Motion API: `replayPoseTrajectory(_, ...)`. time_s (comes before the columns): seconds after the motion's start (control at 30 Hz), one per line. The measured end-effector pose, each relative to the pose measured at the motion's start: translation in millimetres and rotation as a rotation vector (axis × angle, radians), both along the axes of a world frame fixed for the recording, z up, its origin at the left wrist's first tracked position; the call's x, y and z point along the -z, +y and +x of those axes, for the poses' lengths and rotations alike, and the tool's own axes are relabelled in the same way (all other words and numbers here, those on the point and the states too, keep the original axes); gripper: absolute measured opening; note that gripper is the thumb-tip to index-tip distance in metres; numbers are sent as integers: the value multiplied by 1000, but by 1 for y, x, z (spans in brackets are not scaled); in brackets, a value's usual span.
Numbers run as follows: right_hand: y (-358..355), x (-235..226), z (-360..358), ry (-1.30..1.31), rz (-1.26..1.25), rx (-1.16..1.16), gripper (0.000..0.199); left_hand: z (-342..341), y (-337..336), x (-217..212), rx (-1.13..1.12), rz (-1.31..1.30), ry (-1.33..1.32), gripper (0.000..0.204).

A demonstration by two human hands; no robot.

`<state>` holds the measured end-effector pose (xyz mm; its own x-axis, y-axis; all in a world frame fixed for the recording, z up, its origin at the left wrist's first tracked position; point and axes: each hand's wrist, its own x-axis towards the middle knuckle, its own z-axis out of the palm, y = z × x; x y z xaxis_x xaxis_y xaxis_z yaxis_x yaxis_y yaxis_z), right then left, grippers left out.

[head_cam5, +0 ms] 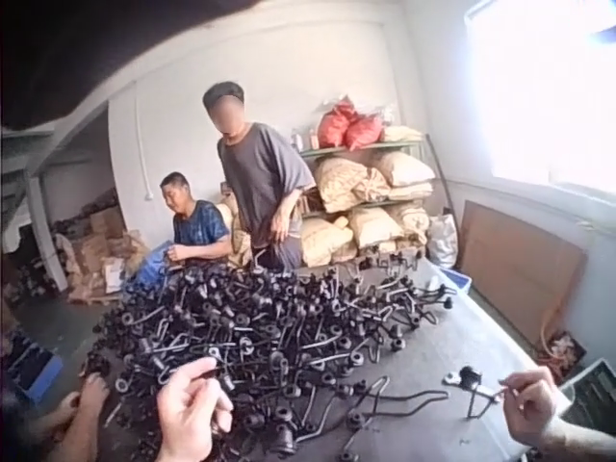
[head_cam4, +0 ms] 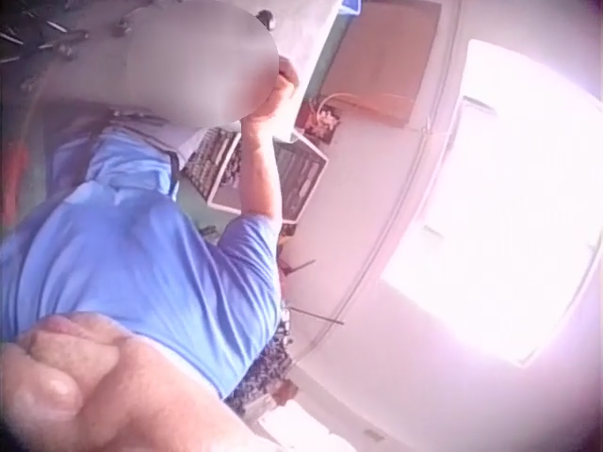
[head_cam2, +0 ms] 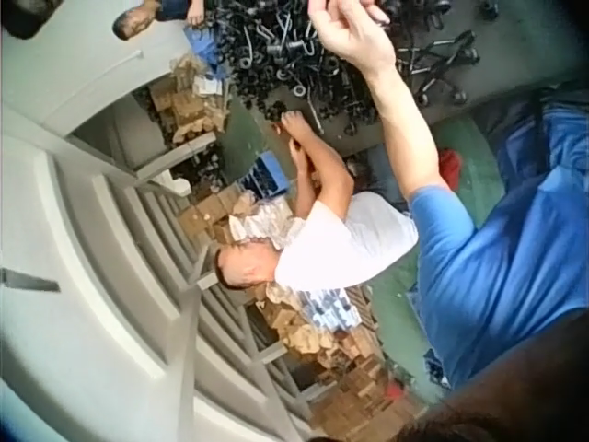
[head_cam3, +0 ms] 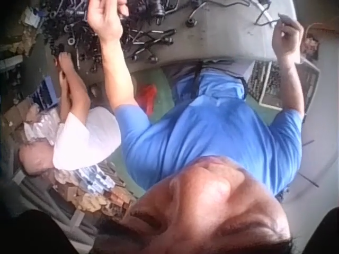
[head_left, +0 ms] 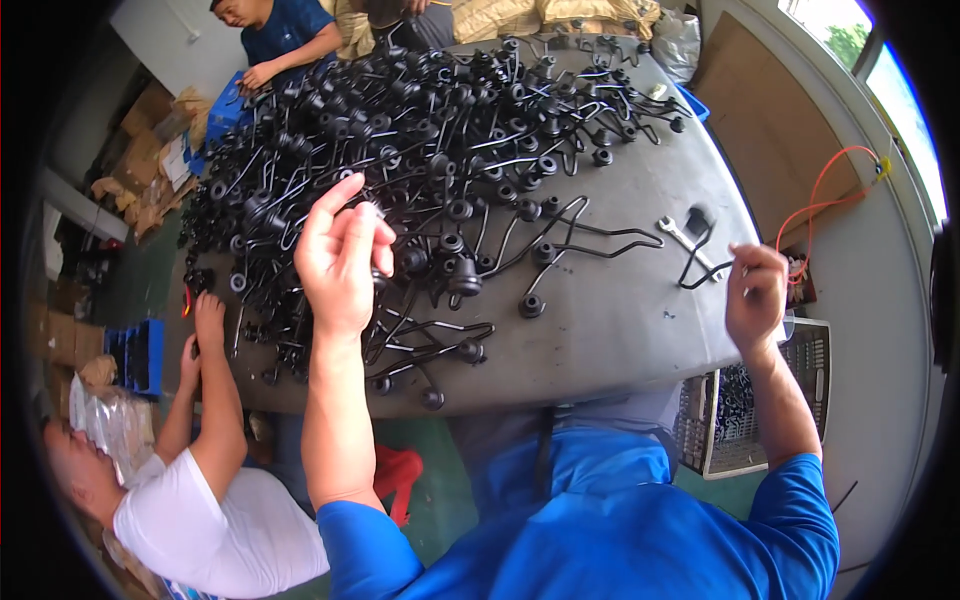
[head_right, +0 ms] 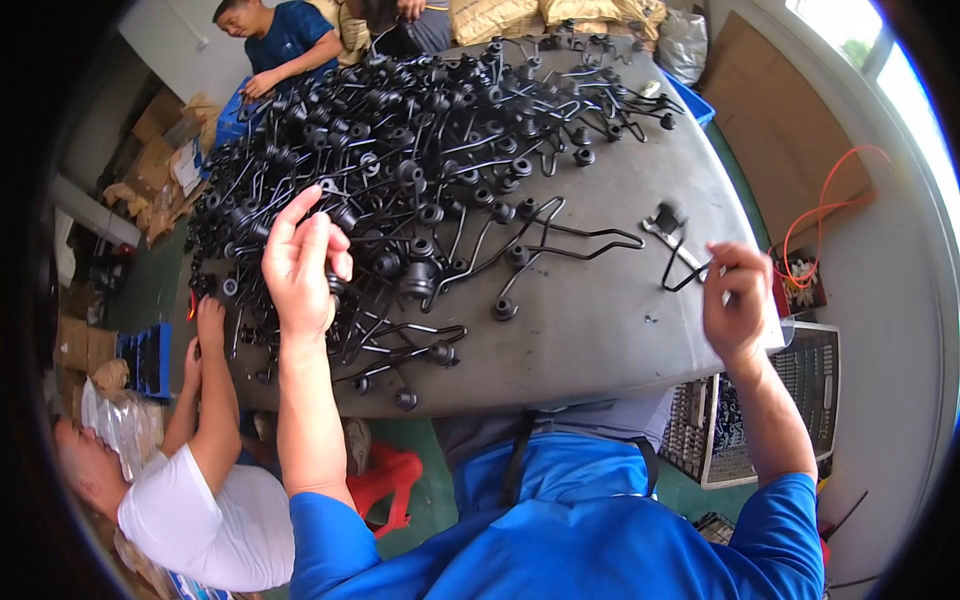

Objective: Assemble metal wire components with rubber stoppers and use a wrench to adjust them.

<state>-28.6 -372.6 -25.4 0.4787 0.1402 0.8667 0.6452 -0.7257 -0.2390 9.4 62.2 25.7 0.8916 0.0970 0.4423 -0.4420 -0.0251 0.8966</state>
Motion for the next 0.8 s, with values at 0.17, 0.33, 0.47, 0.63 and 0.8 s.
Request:
replayPoseTrajectory(0.17,1,22,-57,101,-177,-336,27,-2,-5,6,27,-23,38,30)
replayPoseTrajectory(0.33,-24,62,-66,390,-317,-351,18,-19,4,24,-2,-3,20,29)
replayPoseTrajectory(0.47,-14,49,-52,442,-408,-70,22,-31,-1,28,-12,14,8,28)
replayPoseTrajectory(0.63,75,20,-26,614,-27,-410,54,-52,-15,43,-18,41,46,28)
replayPoseTrajectory(0.8,193,34,-24,1025,131,-788,59,-67,-36,63,-109,-72,33,25)
